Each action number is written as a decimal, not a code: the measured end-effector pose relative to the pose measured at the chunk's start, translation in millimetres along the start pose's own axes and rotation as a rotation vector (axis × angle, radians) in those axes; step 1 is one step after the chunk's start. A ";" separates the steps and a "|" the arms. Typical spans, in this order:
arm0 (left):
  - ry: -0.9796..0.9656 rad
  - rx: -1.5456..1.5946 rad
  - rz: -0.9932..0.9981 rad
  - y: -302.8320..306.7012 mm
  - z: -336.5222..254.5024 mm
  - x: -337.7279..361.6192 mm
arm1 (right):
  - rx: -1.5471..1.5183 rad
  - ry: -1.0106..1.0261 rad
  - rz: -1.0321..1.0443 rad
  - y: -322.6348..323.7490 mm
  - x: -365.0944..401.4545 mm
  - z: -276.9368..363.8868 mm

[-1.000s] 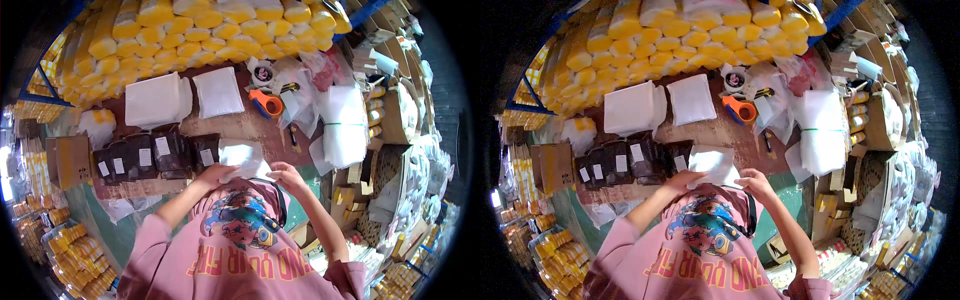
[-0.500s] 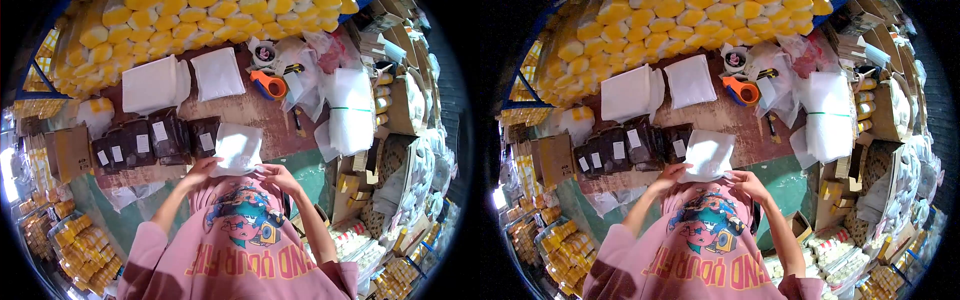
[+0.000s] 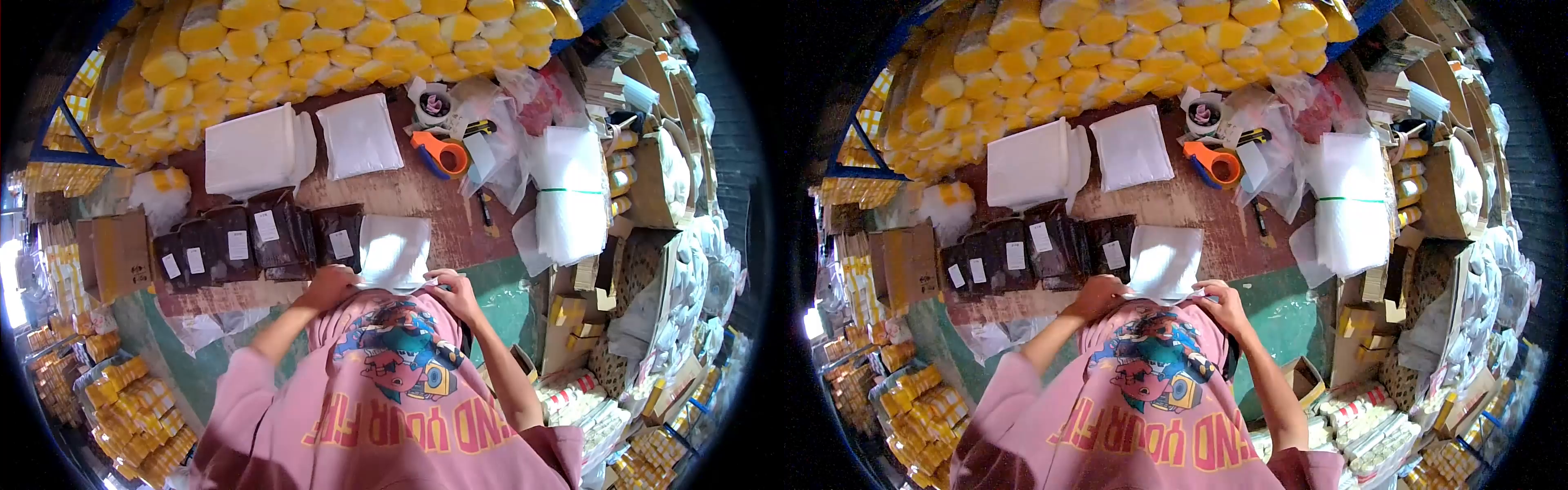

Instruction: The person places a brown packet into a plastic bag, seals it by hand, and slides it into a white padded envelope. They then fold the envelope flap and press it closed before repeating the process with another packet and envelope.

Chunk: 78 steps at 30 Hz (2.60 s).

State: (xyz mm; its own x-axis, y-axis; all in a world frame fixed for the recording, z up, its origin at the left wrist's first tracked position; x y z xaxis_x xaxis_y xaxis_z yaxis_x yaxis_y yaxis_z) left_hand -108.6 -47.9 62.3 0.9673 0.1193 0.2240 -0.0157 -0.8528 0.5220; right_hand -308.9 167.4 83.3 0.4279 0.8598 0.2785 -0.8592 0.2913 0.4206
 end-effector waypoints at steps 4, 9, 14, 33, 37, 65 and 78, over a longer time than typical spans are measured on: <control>-0.082 0.130 -0.021 0.5 -1.4 -11.6 | -0.085 -0.134 0.049 -2.9 3.9 -16.1; 0.202 0.419 -0.148 -7.2 0.7 -15.6 | -0.154 -0.307 0.001 -9.7 -2.3 -26.2; 0.261 0.524 -0.230 -26.0 14.9 -18.2 | -0.408 -0.354 -0.045 -19.2 -7.1 -52.6; -0.277 0.012 0.011 -150.9 -24.4 -119.0 | -0.542 -0.557 0.014 75.1 -39.0 -212.6; -0.107 -0.367 -0.084 -164.3 -36.3 -93.1 | -0.345 -0.445 0.048 47.5 -30.3 -182.7; 0.675 1.085 -0.520 -262.1 -58.4 -138.8 | -0.684 -0.726 0.382 37.2 -4.6 -199.0; 0.919 0.736 -0.666 -215.2 20.0 48.8 | -0.644 -0.797 0.246 46.2 -2.0 -224.7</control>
State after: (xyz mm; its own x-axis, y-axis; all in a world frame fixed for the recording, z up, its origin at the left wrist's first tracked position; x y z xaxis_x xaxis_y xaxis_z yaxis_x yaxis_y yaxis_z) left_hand -53.0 131.2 -55.6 0.2156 0.6605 0.7192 0.8041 -0.5380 0.2529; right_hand -412.5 273.3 -91.8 0.0811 0.4690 0.8795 -0.8339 0.5152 -0.1979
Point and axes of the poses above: each hand's wrist, its own x-axis away from the middle knuckle, its own y-axis out of the back of the hand, z = x × y, the point moved 5 cm from there along -x, towards the middle knuckle, and after that the axes turned 5 degrees about x, right-handed, at the moved point
